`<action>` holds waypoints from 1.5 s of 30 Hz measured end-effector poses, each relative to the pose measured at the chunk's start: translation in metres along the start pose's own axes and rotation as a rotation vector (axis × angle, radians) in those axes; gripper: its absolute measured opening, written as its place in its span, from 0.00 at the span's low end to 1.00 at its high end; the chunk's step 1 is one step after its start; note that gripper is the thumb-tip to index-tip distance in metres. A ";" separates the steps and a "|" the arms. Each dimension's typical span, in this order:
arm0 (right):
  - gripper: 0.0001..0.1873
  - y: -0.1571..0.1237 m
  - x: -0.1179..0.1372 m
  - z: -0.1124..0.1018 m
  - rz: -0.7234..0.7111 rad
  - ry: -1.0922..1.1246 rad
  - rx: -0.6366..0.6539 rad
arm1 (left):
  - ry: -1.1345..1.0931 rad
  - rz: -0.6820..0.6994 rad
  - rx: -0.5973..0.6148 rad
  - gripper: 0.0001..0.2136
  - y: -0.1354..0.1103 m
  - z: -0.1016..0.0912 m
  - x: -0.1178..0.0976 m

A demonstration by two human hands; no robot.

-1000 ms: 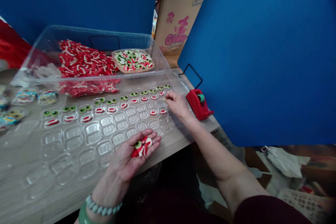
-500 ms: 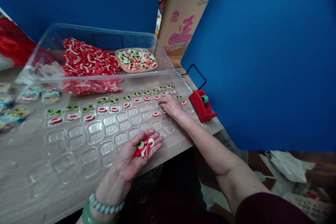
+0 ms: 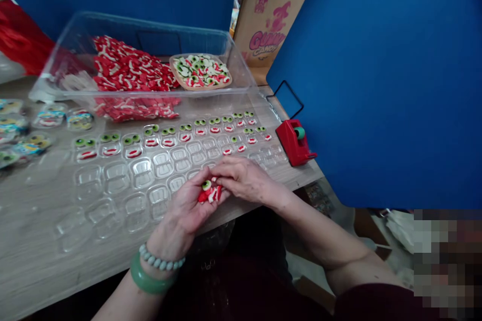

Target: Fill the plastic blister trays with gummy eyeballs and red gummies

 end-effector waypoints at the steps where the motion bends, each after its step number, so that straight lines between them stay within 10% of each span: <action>1: 0.07 0.000 0.002 0.001 0.001 -0.042 0.023 | 0.022 -0.004 0.015 0.13 0.000 0.001 0.001; 11: 0.11 -0.009 0.003 0.003 0.064 -0.029 -0.202 | -0.027 0.007 0.002 0.13 -0.003 0.005 0.000; 22: 0.05 -0.011 0.001 0.010 0.111 -0.161 -0.024 | -0.052 -0.026 -0.024 0.15 0.000 0.008 0.002; 28: 0.06 -0.014 -0.001 0.013 0.098 -0.297 -0.279 | 0.072 -0.047 -0.044 0.11 0.000 0.005 0.004; 45: 0.06 -0.018 -0.005 -0.002 0.043 -0.152 -0.132 | 0.251 0.026 -0.115 0.08 0.001 0.018 0.007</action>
Point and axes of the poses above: each hand's wrist, its own y-axis towards the middle knuckle, its own z-axis out of the palm, x = y × z, the point moved 1 cm from there along y, towards the middle knuckle, and after that the axes turned 13 degrees about y, right-handed, at the moved point
